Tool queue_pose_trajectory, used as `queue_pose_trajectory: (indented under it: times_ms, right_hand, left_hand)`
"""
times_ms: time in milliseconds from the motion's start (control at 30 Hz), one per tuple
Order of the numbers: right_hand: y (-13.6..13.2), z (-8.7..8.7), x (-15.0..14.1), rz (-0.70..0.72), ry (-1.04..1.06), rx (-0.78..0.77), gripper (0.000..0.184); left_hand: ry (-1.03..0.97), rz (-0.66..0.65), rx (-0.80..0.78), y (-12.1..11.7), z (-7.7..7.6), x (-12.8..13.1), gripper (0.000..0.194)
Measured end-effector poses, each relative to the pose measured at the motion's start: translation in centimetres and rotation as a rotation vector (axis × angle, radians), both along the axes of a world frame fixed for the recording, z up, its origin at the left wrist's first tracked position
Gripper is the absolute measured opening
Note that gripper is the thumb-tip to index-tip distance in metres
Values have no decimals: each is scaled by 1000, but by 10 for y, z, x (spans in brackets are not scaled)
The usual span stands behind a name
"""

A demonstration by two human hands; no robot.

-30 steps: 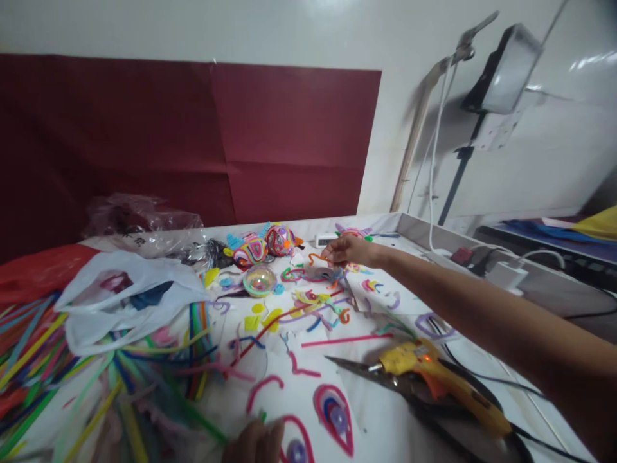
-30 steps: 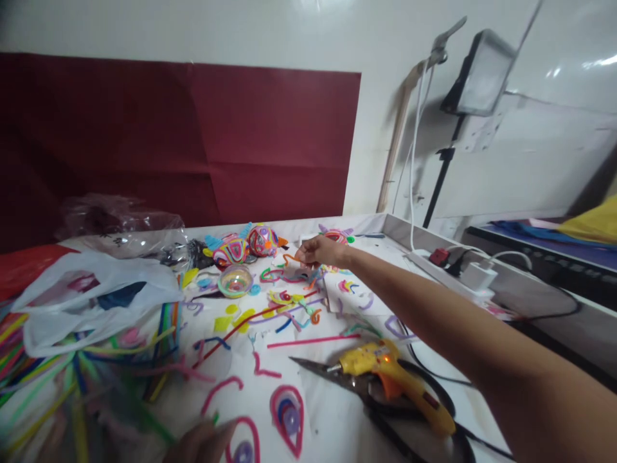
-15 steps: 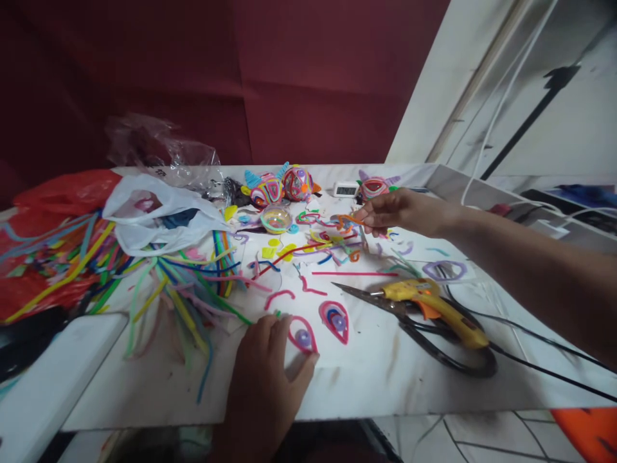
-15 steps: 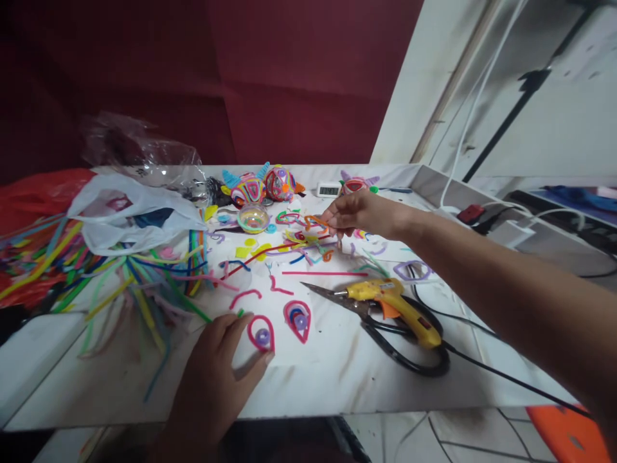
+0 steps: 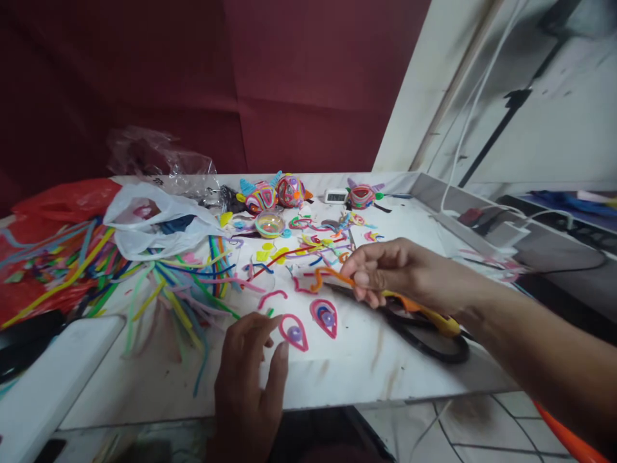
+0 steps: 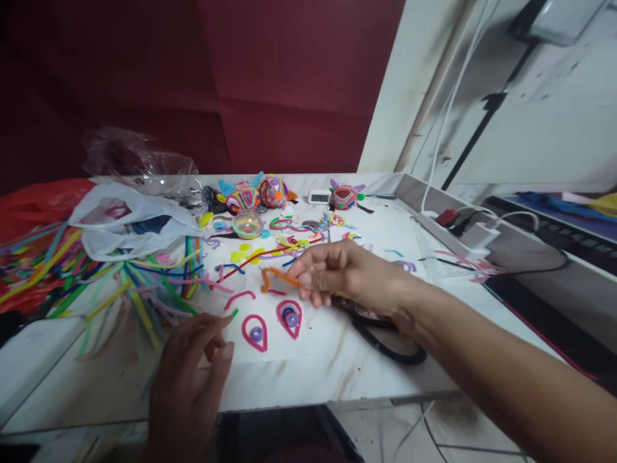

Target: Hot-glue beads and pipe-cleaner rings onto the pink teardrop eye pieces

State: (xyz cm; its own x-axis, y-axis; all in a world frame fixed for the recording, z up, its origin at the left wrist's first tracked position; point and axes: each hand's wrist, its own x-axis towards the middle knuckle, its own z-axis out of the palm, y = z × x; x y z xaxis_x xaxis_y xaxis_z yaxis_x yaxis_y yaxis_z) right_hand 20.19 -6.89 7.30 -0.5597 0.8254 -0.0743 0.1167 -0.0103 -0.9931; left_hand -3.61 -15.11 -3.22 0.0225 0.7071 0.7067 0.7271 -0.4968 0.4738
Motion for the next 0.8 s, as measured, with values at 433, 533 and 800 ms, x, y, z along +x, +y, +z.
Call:
queue_pose_trajectory:
  times_ms: [433, 533, 800]
  right_hand:
    - [-54, -26, -1, 53, 203, -184, 19]
    - [-61, -31, 1, -20, 149, -110, 21]
    - [-73, -42, 12, -149, 113, 10, 20]
  left_hand:
    - [-177, -161, -296, -18, 48, 41, 26]
    - [-106, -157, -258, -19, 48, 43, 25]
    - [92, -142, -118, -21, 45, 44, 20]
